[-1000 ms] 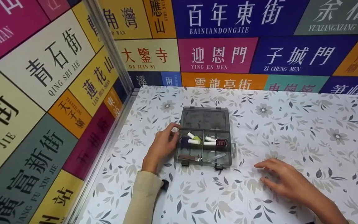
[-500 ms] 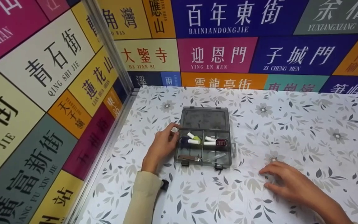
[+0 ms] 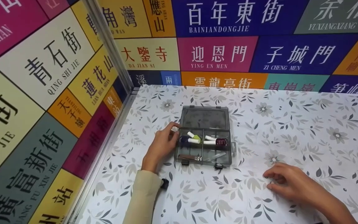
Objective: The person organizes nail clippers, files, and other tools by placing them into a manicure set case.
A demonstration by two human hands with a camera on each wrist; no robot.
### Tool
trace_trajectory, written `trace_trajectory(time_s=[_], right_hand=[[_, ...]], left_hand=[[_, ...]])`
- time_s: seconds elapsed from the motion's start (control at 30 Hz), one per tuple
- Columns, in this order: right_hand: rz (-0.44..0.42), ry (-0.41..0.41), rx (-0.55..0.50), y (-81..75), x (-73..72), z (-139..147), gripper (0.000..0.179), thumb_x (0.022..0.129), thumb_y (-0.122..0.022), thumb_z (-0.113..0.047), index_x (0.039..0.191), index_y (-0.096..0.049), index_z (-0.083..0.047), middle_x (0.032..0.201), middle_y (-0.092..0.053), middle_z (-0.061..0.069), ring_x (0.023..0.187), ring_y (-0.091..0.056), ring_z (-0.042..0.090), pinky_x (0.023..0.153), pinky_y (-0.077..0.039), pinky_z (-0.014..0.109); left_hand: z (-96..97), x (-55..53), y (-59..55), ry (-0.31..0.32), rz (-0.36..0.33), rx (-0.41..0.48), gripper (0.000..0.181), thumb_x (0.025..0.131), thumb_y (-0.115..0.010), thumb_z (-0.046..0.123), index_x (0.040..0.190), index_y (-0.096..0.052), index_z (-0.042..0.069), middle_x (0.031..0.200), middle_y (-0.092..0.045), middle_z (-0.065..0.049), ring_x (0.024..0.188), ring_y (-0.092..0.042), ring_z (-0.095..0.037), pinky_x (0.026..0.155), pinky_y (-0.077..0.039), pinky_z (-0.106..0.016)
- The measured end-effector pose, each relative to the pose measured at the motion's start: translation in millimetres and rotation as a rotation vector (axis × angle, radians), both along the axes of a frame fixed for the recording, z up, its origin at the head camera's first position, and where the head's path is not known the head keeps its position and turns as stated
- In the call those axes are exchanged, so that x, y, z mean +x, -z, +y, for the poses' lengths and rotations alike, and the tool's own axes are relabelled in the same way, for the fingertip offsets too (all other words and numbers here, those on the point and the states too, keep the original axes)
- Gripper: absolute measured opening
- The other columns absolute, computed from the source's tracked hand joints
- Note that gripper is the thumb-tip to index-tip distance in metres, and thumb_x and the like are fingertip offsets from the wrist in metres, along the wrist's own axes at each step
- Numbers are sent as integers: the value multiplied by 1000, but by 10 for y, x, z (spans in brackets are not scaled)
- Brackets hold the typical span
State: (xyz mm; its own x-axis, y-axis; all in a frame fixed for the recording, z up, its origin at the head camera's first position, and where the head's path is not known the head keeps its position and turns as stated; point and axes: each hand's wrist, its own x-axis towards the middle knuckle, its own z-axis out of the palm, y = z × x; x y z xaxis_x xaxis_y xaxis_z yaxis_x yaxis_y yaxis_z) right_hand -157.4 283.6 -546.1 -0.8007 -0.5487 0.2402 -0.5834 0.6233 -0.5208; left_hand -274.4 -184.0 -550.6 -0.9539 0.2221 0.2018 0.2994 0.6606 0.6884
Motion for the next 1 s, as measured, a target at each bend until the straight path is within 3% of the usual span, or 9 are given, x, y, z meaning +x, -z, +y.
trace_trajectory(time_s=[0.27, 0.63, 0.87, 1.0], right_hand=[[-6, -67, -58, -11, 3, 134, 40, 76, -91, 6, 109, -79, -12, 102, -71, -1, 89, -69, 1, 79, -55, 13], [-40, -21, -41, -3, -13, 95, 29, 81, -87, 7, 103, -80, -11, 95, -72, -1, 84, -68, -1, 72, -57, 18], [22, -3, -58, 27, -2, 66, 32, 77, -88, 9, 93, -77, -17, 90, -72, -4, 79, -67, -3, 68, -55, 18], [12, 8, -48, 21, -6, 55, 32, 78, -89, 8, 91, -76, -19, 89, -70, -5, 79, -65, -4, 67, -56, 20]], left_hand=[[5, -4, -28, -7, -12, 2, 25, 113, -58, 21, 137, -65, 18, 102, -83, -6, 89, -78, -19, 84, -60, -44], [14, 1, -10, -5, -17, 7, 25, 113, -58, 18, 137, -65, 17, 102, -83, -7, 88, -77, -17, 82, -60, -43], [8, 8, -27, 3, -17, 8, 26, 113, -57, 20, 139, -64, 17, 106, -83, -10, 95, -79, -20, 83, -61, -44], [5, 1, -16, -2, -11, 5, 26, 113, -58, 20, 138, -65, 17, 106, -83, -9, 97, -80, -21, 86, -62, -45]])
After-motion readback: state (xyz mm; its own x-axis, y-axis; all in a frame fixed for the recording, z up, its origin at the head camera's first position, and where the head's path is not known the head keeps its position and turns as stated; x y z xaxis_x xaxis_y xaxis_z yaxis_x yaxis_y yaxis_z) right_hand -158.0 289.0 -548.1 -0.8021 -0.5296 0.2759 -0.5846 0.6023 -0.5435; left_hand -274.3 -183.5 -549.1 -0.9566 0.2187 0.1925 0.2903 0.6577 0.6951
